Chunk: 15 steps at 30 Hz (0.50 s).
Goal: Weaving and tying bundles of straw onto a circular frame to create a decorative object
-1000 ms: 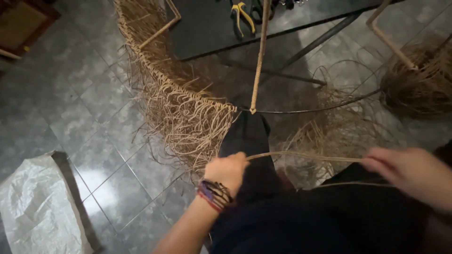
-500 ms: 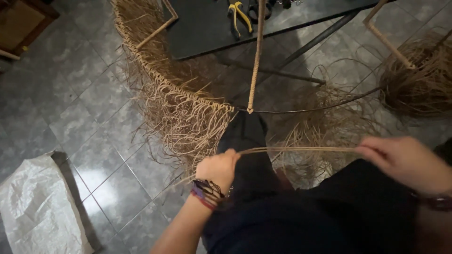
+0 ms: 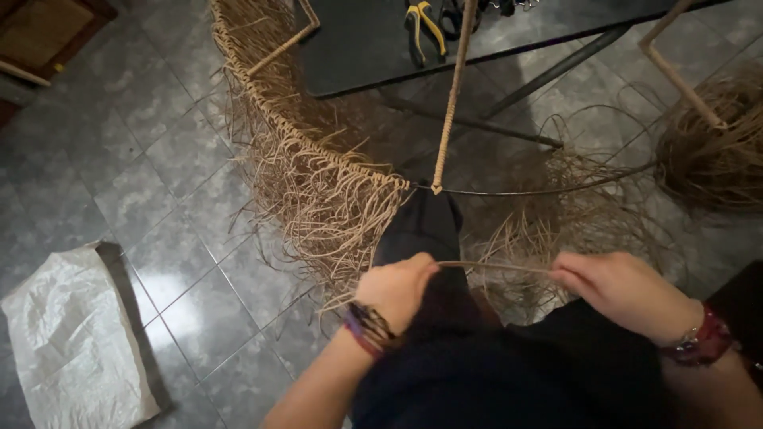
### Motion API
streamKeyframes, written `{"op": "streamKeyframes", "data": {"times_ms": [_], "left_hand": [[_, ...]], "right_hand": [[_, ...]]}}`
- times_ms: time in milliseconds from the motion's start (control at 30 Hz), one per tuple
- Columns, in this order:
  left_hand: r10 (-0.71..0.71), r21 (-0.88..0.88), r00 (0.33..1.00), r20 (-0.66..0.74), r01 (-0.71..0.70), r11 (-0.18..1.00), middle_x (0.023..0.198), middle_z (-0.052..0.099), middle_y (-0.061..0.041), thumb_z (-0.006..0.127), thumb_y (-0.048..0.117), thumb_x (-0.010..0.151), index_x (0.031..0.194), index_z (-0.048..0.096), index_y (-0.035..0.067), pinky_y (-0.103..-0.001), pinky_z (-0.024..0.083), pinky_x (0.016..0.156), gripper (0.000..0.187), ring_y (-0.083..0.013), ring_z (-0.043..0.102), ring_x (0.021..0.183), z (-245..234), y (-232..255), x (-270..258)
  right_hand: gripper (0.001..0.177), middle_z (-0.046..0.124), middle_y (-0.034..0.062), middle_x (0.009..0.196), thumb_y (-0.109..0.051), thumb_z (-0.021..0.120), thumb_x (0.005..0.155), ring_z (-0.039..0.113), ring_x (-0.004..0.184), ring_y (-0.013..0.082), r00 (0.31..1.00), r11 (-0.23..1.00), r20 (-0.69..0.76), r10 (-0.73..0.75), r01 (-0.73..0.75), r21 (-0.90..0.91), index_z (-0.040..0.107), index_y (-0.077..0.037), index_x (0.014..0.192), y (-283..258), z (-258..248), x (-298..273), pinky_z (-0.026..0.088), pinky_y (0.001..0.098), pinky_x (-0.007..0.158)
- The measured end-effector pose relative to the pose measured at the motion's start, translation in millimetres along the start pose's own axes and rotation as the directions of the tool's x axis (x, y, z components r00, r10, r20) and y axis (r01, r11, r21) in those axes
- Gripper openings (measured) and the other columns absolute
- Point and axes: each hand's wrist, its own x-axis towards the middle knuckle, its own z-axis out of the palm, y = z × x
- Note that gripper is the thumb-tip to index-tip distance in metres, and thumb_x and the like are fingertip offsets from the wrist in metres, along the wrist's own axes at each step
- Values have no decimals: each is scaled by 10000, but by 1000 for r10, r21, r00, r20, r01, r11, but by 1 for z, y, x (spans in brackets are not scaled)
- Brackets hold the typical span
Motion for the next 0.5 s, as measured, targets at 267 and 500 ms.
{"op": "streamKeyframes", "data": {"times_ms": [267, 500], "left_hand": [[138, -265, 984, 110, -105, 959, 1349, 648, -197, 513, 470, 964, 1508, 398, 156, -550, 504, 874, 638, -412, 652, 1162, 4, 37, 5], [6, -84, 999, -34, -8, 996, 799, 709, -140, 468, 447, 1045, 967, 561, 211, -609, 472, 596, 265, -483, 669, 744, 7, 2, 0]], "right_hand": [[252, 758, 114, 803, -499, 486, 1003, 741, 710, 378, 980, 974, -23, -199, 195, -118, 626, -294, 1045, -50, 26, 30, 562, 531, 686], [207, 766, 36, 886, -399, 475, 1013, 734, 763, 320, 976, 983, 130, -177, 180, -16, 586, -231, 966, -53, 7, 49, 512, 459, 715]]}}
